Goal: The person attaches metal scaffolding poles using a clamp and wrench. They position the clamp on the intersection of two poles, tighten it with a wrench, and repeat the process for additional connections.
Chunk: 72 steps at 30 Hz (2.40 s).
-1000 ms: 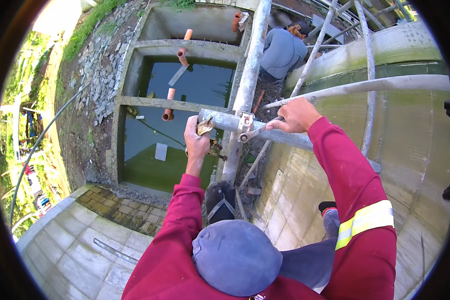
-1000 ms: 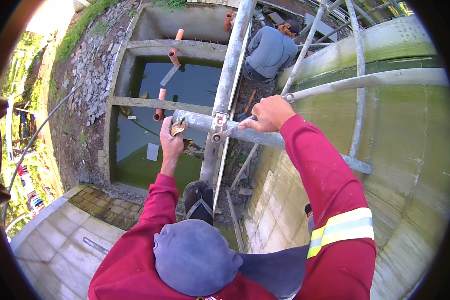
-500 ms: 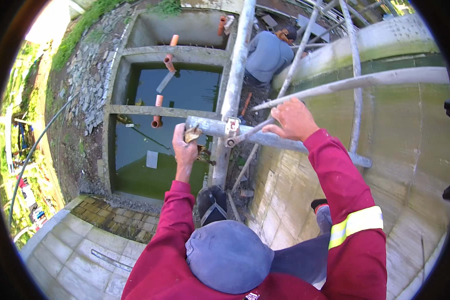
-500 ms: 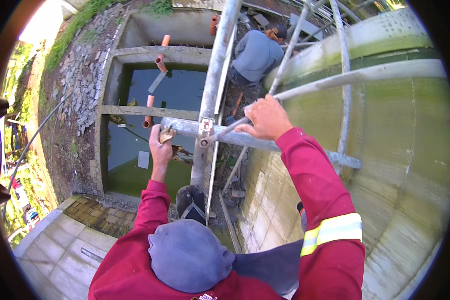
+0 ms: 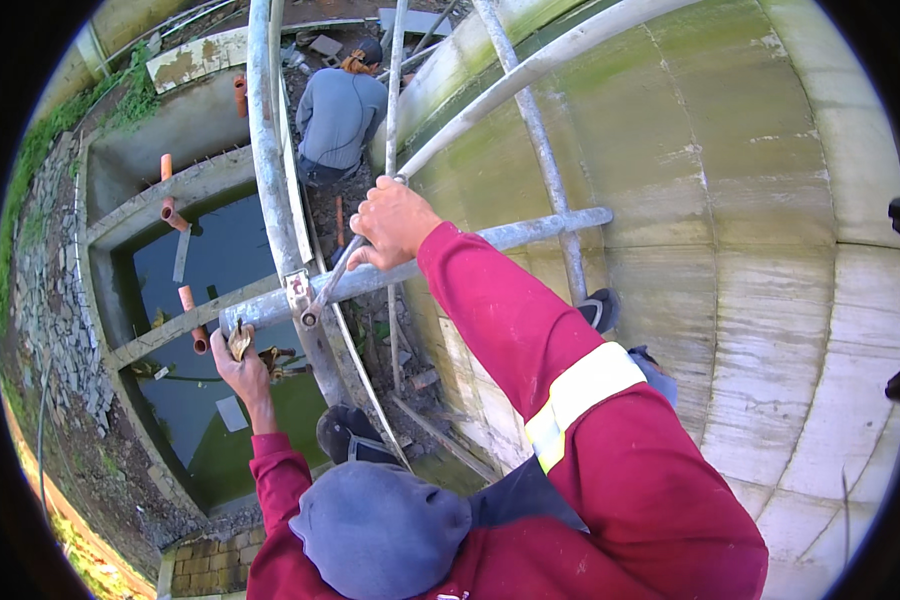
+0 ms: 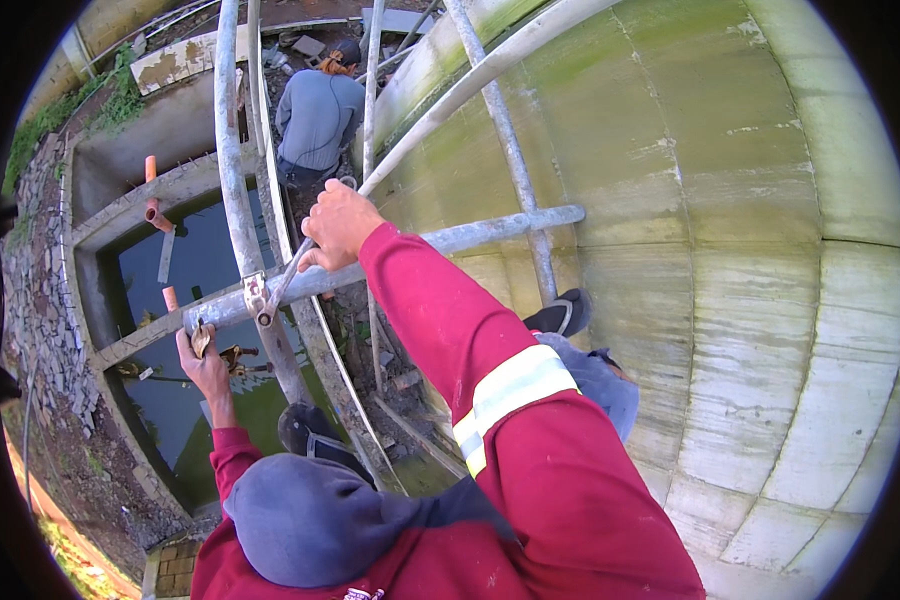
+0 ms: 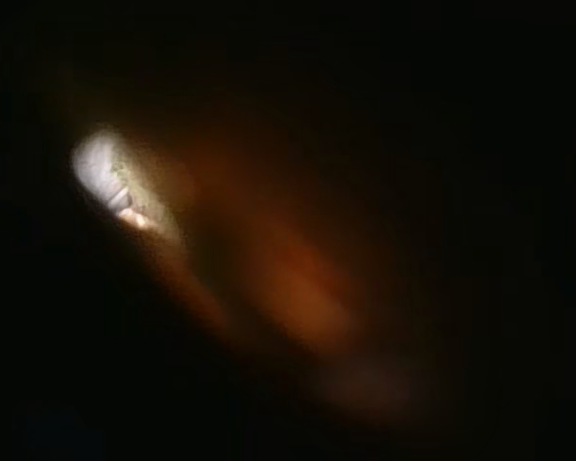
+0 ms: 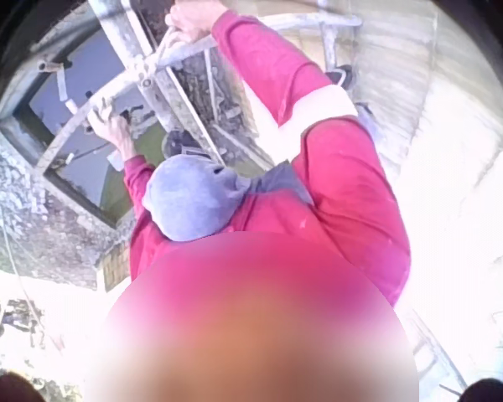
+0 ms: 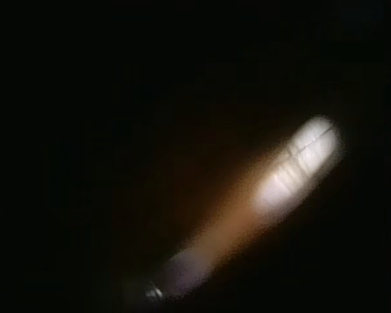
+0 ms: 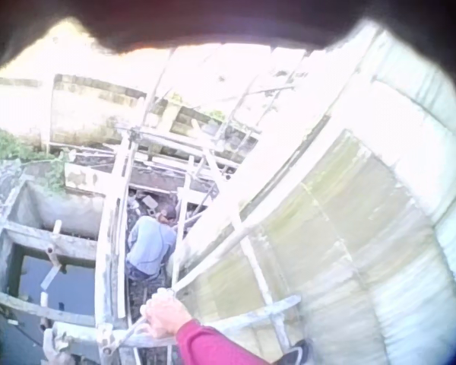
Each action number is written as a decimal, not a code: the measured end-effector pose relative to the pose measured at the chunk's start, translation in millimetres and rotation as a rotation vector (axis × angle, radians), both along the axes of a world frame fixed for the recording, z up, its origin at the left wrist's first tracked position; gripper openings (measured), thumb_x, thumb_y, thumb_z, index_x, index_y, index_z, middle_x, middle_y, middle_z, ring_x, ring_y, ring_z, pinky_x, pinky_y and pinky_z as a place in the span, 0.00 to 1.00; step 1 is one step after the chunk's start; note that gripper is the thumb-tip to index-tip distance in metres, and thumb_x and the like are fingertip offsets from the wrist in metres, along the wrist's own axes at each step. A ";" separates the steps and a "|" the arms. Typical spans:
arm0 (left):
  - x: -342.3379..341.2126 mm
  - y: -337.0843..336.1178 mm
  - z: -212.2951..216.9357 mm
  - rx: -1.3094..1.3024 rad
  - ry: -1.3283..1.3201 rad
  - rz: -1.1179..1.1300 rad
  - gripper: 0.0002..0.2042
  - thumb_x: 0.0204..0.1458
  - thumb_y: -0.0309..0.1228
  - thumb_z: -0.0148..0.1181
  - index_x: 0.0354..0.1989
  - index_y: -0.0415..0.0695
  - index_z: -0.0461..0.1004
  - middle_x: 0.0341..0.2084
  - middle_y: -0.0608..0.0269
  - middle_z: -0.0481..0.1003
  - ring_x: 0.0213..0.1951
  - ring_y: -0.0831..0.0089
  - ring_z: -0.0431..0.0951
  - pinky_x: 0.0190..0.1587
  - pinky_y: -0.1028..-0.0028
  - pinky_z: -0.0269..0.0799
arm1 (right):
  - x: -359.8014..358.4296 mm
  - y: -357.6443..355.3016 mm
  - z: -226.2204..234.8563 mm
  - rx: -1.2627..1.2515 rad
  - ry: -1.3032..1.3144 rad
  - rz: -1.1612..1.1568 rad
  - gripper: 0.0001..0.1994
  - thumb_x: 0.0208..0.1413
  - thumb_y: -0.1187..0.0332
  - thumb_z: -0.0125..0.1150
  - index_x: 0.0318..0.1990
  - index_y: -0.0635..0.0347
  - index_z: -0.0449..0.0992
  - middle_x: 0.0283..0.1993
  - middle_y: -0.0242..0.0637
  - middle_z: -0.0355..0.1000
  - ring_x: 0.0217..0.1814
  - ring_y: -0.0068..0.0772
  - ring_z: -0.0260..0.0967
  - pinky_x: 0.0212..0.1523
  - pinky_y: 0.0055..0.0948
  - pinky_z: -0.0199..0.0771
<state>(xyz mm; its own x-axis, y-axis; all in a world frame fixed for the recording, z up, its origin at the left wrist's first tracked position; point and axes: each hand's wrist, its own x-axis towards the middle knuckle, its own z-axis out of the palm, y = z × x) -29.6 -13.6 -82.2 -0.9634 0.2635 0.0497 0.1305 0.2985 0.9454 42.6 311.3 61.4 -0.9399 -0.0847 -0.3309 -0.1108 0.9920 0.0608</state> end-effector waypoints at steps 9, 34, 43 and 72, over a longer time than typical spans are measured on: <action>0.3 1.9 4.1 0.035 0.009 -0.022 0.15 0.57 0.32 0.69 0.44 0.37 0.72 0.32 0.65 0.71 0.37 0.74 0.69 0.45 0.74 0.68 | -2.9 0.7 -0.9 0.025 -0.036 0.008 0.34 0.53 0.30 0.52 0.29 0.56 0.84 0.28 0.40 0.79 0.37 0.39 0.76 0.46 0.37 0.61; -0.6 2.3 7.1 0.016 -0.015 0.027 0.10 0.50 0.23 0.64 0.39 0.37 0.72 0.32 0.56 0.71 0.34 0.62 0.73 0.41 0.68 0.69 | 139.0 -113.3 10.6 -0.463 0.097 -0.941 0.32 0.64 0.36 0.46 0.21 0.55 0.70 0.15 0.44 0.65 0.20 0.52 0.67 0.23 0.49 0.60; -0.4 1.4 5.2 0.018 -0.028 0.032 0.11 0.47 0.21 0.62 0.40 0.37 0.72 0.33 0.53 0.72 0.36 0.56 0.74 0.42 0.66 0.70 | 16.1 4.0 7.5 -0.115 -0.113 -0.021 0.38 0.60 0.29 0.41 0.24 0.55 0.79 0.19 0.42 0.72 0.25 0.46 0.73 0.29 0.42 0.65; -0.5 1.6 12.4 -0.024 -0.049 0.020 0.11 0.49 0.25 0.66 0.39 0.37 0.72 0.32 0.55 0.71 0.35 0.60 0.73 0.42 0.67 0.69 | 147.0 -100.4 -0.8 -0.378 0.118 -0.871 0.34 0.62 0.33 0.46 0.19 0.55 0.68 0.14 0.44 0.64 0.17 0.51 0.66 0.21 0.47 0.58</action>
